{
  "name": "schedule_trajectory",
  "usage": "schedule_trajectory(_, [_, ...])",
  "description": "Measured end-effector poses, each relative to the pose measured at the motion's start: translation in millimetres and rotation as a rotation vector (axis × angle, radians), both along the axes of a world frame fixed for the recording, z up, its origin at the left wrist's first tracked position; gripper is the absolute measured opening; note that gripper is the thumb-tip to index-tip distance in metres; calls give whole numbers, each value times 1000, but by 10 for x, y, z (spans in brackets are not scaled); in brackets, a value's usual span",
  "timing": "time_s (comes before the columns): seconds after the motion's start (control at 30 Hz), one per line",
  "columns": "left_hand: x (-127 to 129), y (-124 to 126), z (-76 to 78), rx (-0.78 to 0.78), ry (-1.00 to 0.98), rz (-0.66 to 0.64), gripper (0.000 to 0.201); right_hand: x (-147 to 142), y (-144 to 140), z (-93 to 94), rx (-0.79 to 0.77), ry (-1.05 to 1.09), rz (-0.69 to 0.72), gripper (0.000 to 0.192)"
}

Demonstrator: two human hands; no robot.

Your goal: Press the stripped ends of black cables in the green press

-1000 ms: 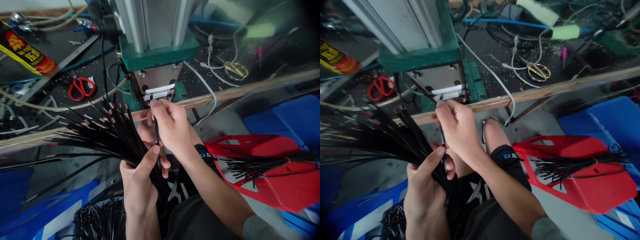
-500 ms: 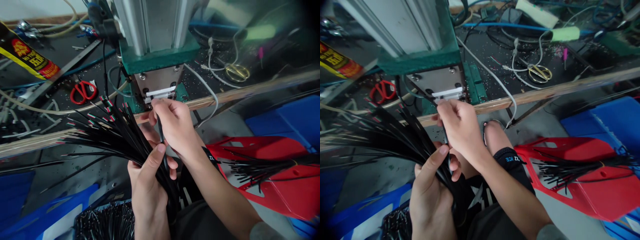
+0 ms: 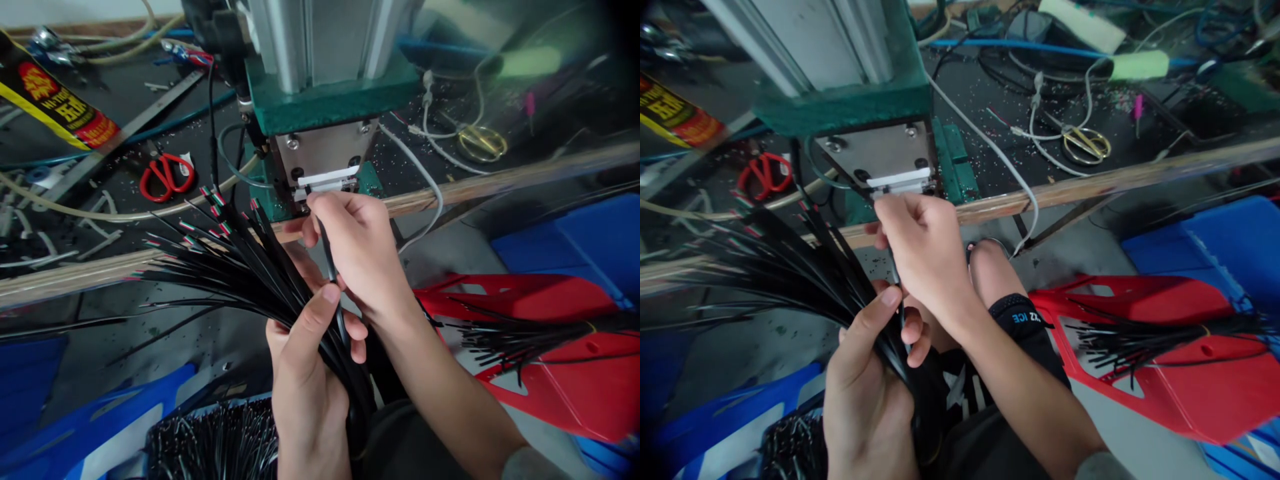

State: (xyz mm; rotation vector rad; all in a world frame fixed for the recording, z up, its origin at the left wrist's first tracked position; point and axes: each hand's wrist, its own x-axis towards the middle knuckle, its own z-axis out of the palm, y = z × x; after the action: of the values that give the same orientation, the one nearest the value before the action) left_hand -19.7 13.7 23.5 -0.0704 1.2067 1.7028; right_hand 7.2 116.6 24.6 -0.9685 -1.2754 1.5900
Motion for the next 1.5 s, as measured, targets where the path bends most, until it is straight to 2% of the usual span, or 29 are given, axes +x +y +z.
schedule_trajectory(0.33, [3, -33, 7, -12, -35, -5, 26, -26, 16, 11, -22, -3, -5, 46])
schedule_trajectory(0.53, [-5, -51, -28, 36, -22, -8, 19, -28, 20, 10, -33, 19, -14, 45])
schedule_trajectory(0.93, [-28, -51, -47, 70, -45, -19, 19, -9, 16, 0, -29, 55, 7, 47])
schedule_trajectory(1.1, [3, -24, -64, 29, -40, 9, 23, 43, 34, -26, 30, 5, 62, 44])
schedule_trajectory(1.27, [106, -21, -95, -51, 17, 93, 27, 139, -27, -108, 208, -93, 60, 45])
schedule_trajectory(1.37, [161, -55, -169, -67, 25, 99, 33, 226, -119, -120, 287, -108, 75, 41])
schedule_trajectory(1.5, [175, -117, -297, -33, 29, 128, 40, 362, -249, -58, 382, -11, 85, 41])
